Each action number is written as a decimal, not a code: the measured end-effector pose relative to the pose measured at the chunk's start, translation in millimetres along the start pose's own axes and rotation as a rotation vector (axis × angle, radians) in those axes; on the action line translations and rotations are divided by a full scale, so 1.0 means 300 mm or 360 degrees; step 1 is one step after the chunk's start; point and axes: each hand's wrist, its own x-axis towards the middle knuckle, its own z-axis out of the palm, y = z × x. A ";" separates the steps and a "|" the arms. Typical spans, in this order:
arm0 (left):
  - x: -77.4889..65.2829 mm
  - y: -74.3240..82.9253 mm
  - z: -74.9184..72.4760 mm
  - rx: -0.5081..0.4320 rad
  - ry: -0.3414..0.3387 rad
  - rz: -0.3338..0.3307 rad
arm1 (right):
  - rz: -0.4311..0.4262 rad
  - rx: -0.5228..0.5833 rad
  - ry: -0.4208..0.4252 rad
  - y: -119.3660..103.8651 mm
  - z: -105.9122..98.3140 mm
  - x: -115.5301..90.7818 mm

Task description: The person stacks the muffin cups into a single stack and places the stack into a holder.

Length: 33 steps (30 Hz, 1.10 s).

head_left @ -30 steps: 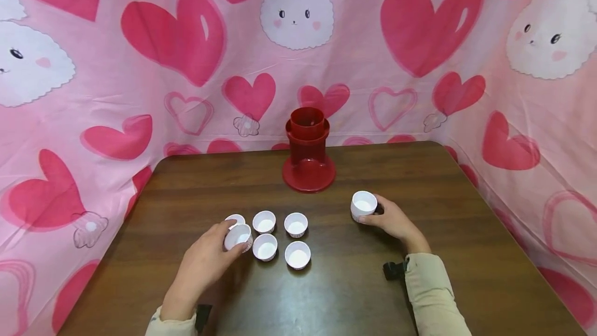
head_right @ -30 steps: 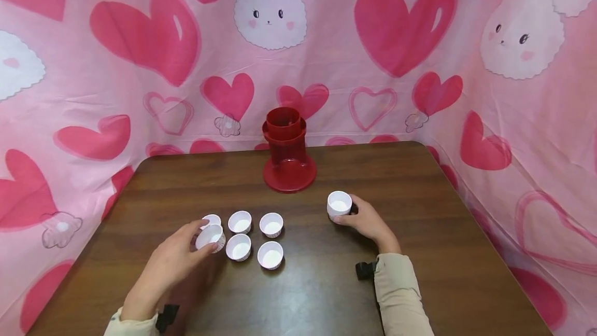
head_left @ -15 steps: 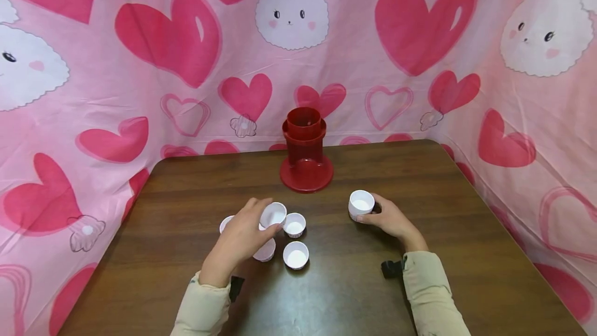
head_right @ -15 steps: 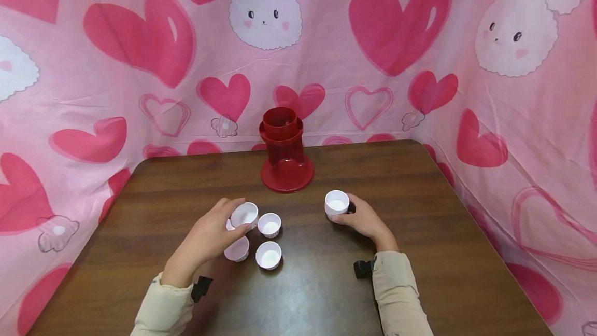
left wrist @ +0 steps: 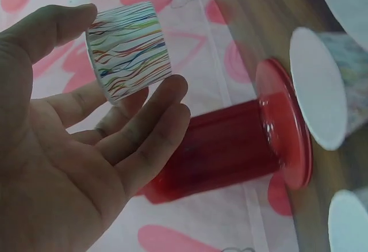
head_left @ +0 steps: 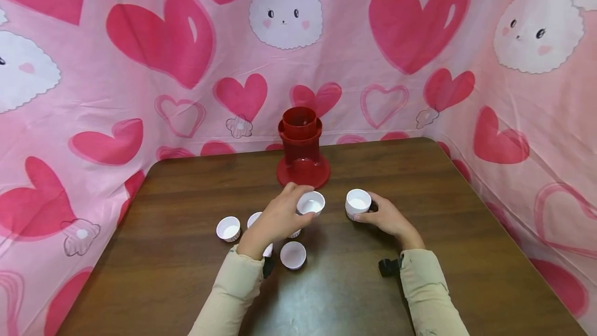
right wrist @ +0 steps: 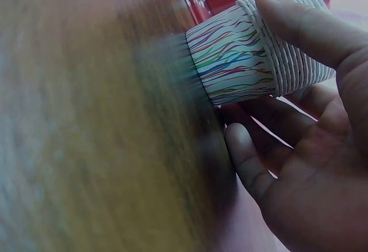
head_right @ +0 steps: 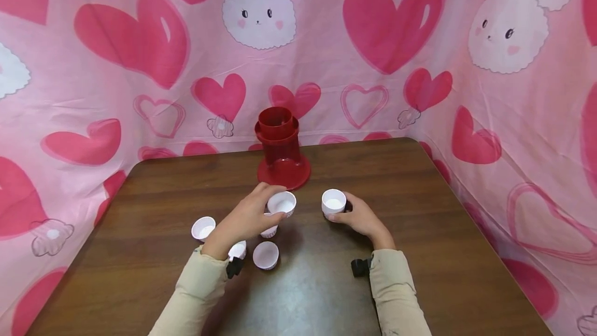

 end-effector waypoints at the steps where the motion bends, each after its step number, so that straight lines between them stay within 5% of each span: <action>1: 0.012 0.003 0.007 -0.0008 -0.0003 0.0000 | 0.0003 0.0003 0.0003 0.000 0.000 0.000; 10: 0.115 0.033 0.083 -0.0084 -0.0063 0.0039 | -0.0006 0.0024 -0.0006 0.000 0.002 0.001; 18: 0.202 0.061 0.165 0.0016 -0.0111 0.0128 | 0.0005 0.0033 -0.0010 -0.002 0.003 -0.005; 33: 0.295 0.095 0.262 0.0055 -0.0099 0.0048 | -0.0048 0.0038 -0.0024 0.009 0.002 0.000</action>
